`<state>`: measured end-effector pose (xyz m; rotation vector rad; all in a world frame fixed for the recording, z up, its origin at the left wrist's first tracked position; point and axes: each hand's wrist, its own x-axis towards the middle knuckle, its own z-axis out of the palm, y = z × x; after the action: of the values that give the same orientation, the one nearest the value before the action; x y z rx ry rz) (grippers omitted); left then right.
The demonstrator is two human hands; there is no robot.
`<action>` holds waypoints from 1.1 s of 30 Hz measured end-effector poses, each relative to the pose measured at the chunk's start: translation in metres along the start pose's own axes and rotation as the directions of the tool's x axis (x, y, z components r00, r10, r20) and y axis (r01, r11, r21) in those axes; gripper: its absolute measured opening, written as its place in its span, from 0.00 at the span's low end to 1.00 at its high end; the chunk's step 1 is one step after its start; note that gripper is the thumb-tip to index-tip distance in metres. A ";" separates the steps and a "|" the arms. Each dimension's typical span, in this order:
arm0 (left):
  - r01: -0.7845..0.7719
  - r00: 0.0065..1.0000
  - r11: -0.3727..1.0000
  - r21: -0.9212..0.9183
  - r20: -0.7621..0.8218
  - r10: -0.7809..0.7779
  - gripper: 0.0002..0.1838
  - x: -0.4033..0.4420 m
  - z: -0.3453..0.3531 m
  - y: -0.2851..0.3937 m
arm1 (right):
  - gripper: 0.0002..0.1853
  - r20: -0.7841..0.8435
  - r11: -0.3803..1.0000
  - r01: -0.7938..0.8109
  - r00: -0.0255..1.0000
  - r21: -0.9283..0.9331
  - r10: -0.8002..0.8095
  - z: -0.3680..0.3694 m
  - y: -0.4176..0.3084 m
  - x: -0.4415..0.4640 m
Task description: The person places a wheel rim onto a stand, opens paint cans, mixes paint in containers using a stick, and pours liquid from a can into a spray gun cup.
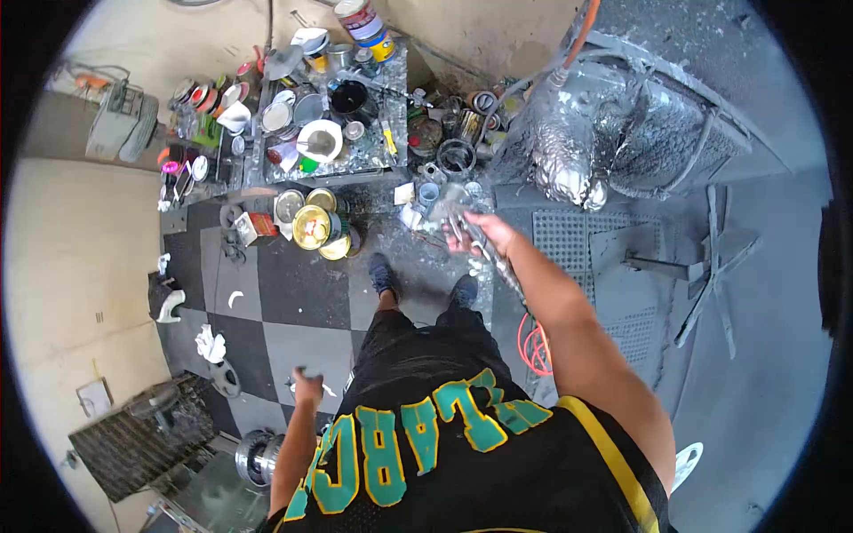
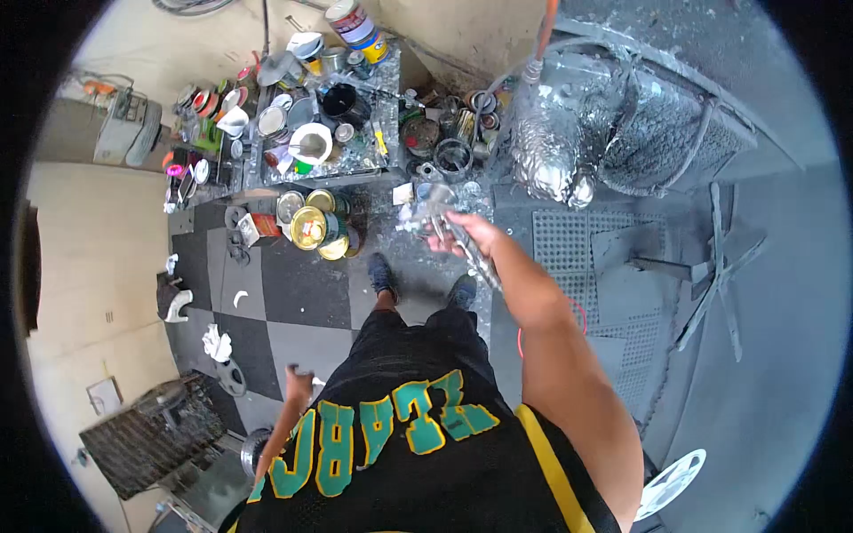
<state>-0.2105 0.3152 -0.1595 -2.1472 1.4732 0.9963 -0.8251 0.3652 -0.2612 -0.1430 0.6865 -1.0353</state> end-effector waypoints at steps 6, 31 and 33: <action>0.020 0.999 0.993 0.114 -0.045 -0.015 0.40 0.000 -0.004 -0.105 | 0.32 0.085 0.982 -0.173 0.980 -0.079 0.179 0.032 -0.018 0.020; -0.828 0.536 0.547 0.123 0.463 0.706 0.28 0.023 0.087 0.231 | 0.21 -0.274 0.244 -0.134 0.295 -0.960 -0.915 0.164 0.067 -0.198; -0.848 0.512 0.501 0.171 0.508 0.693 0.30 0.025 0.090 0.234 | 0.19 -0.241 0.222 -0.107 0.228 -0.969 -0.943 0.169 0.063 -0.204</action>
<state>-0.4505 0.2622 -0.2163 -0.8223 2.2519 1.1365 -0.7449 0.5329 -0.0620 -0.9473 2.4394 -1.3002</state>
